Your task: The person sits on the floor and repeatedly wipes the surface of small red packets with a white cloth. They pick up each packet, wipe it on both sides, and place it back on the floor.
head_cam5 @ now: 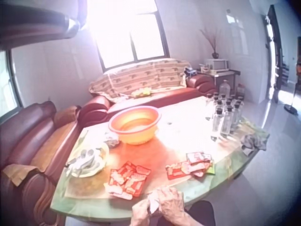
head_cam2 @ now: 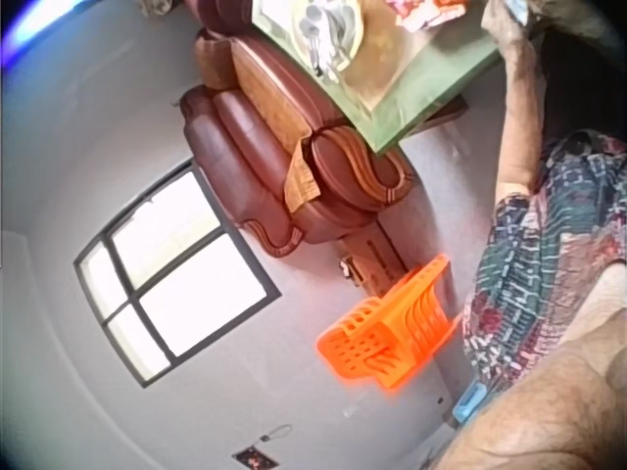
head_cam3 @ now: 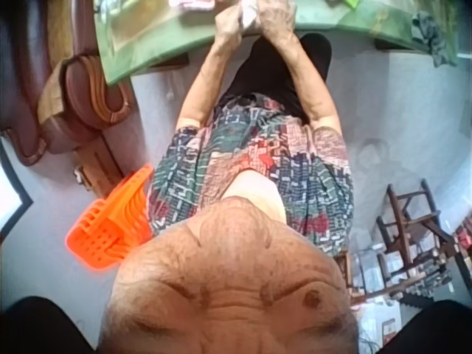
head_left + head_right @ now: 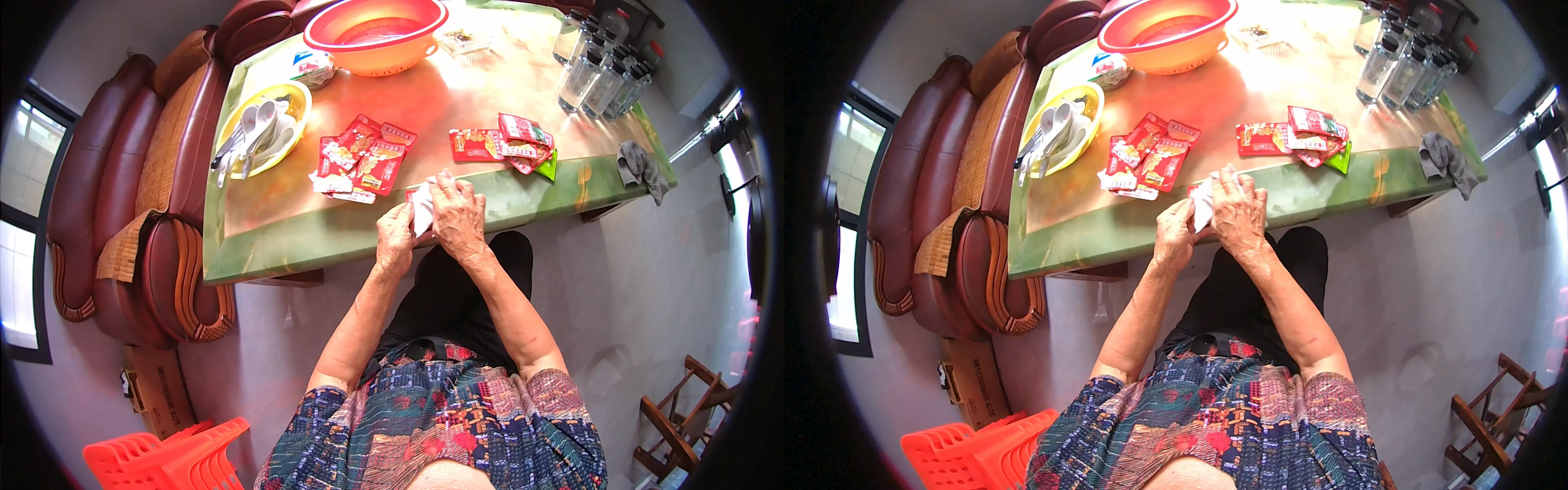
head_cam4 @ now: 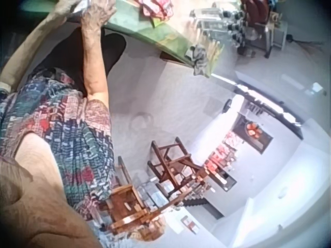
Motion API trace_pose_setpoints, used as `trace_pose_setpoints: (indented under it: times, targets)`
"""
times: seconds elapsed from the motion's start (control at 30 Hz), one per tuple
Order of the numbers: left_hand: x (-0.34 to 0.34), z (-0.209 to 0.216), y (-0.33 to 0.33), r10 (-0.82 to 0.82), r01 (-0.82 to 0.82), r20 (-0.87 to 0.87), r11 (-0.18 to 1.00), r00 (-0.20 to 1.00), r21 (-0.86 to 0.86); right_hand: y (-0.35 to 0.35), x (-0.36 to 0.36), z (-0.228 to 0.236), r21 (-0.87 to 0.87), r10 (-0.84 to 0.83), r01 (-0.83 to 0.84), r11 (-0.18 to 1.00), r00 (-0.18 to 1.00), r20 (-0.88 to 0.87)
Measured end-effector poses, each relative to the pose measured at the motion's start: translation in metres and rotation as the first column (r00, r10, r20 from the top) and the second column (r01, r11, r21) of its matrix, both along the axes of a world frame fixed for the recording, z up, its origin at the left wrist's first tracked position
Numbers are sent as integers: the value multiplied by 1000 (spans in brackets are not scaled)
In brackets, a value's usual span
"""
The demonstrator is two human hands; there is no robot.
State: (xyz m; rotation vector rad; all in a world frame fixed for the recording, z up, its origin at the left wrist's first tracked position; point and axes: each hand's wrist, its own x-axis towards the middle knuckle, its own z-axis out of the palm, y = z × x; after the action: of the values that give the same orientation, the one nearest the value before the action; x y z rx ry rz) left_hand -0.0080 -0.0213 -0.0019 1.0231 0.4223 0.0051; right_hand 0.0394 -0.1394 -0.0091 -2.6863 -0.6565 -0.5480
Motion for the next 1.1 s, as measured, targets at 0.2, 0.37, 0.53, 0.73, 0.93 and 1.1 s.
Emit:
trace_pose_setpoints:
  times: [0.2,0.37,0.53,0.73,0.93,1.1]
  targets:
    - [0,-2,1,-17,16,7,999,1000,45,-41,-11,7,-91,124,-119,989,991,57]
    - [0,-1,-1,-31,30,32,999,999,13,-77,-38,17,-98,274,-265,959,958,90]
    - [-1,2,1,-23,23,-6,999,1000,27,-78,-23,43,129,111,-112,985,994,15]
    - [0,4,1,-37,37,-1,999,999,-3,-13,2,26,85,-2,4,996,1000,-29]
    - [2,-18,13,-36,35,-22,998,999,-61,-6,-27,12,228,430,-428,874,902,46]
    - [1,-10,13,-56,53,-10,984,998,-169,-4,-16,13,196,373,-384,902,923,94]
